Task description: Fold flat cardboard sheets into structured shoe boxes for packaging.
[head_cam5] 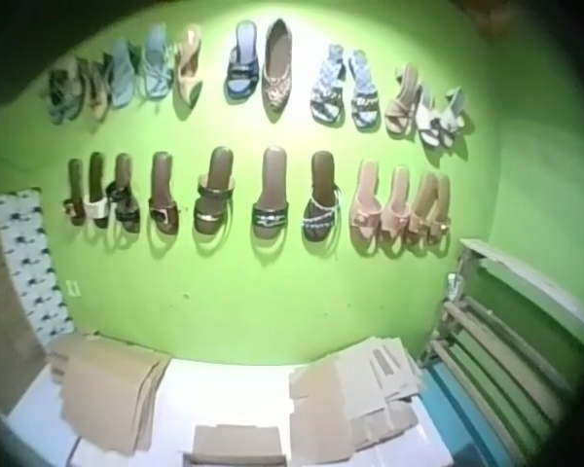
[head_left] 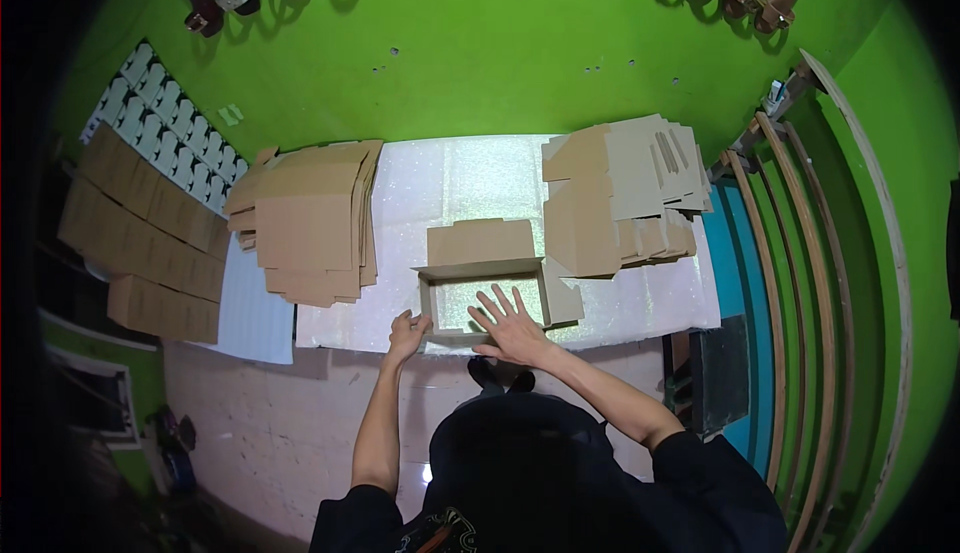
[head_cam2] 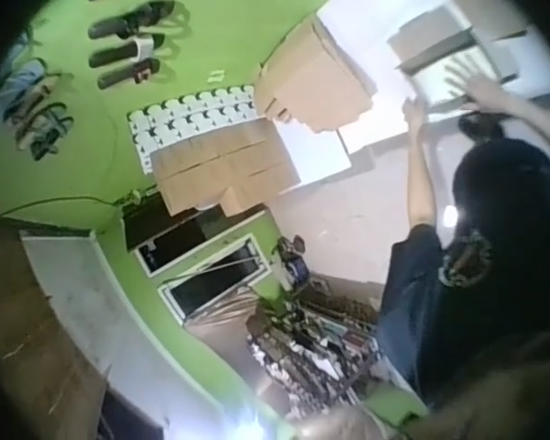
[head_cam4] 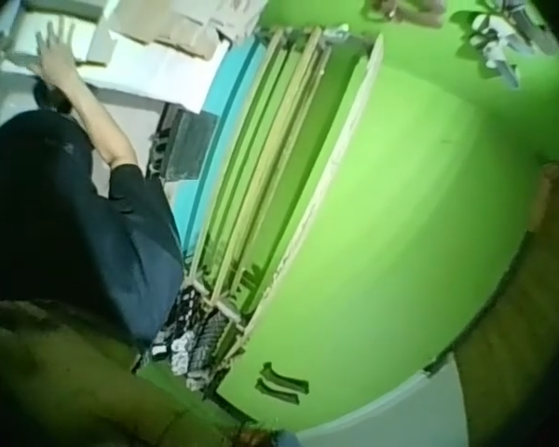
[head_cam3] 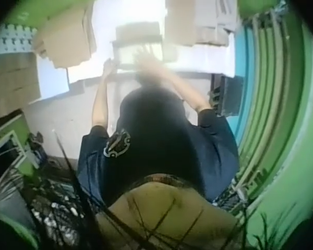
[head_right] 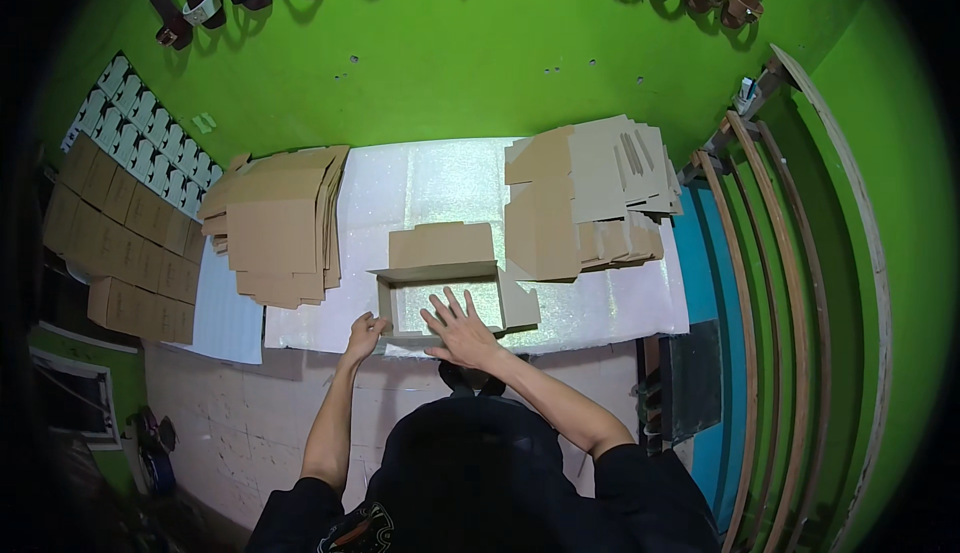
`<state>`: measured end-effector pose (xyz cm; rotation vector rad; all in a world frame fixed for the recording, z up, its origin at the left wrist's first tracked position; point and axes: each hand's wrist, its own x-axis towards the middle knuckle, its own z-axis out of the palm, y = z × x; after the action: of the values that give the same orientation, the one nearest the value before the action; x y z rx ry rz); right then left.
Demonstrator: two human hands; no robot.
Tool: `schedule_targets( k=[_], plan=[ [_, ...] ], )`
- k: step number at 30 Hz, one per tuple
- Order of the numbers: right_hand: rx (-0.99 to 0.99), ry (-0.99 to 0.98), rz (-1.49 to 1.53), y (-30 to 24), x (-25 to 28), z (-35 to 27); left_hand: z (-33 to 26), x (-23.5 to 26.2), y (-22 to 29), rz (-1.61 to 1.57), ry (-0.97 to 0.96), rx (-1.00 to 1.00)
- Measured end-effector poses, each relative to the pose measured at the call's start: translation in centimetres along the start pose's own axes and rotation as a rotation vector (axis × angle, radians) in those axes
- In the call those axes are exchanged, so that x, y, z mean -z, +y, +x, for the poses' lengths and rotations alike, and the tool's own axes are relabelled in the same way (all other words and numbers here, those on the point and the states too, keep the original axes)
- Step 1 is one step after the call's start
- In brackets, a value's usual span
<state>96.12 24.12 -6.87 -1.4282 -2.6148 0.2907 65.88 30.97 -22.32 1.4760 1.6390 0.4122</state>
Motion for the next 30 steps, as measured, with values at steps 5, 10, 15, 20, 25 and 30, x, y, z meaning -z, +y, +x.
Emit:
schedule_targets(
  k=[5,10,15,20,25,30],
  plan=[
    [-0.01,0.061,0.081,-1.4,-2.2,-2.5,-0.3,-0.3,1.0,0.039,-0.006,-0.047],
    [-0.123,0.096,0.088,-1.6,-2.8,-2.3,-1.0,0.3,2.0,-0.011,-0.008,-0.068],
    [-0.074,0.061,0.079,-1.1,-3.3,-2.5,-1.1,1.4,2.0,-0.051,-0.141,-0.081],
    [-0.164,0.014,0.034,0.1,-4.9,-3.6,-1.4,0.9,3.6,-0.029,-0.115,-0.11],
    [-0.229,-0.082,-0.044,1.2,-4.9,-1.5,-1.6,0.3,0.8,0.025,0.027,-0.157],
    [-0.175,0.091,-0.038,4.1,-9.6,-0.9,-0.8,-0.3,1.6,0.135,0.0,-0.066]
  ],
)
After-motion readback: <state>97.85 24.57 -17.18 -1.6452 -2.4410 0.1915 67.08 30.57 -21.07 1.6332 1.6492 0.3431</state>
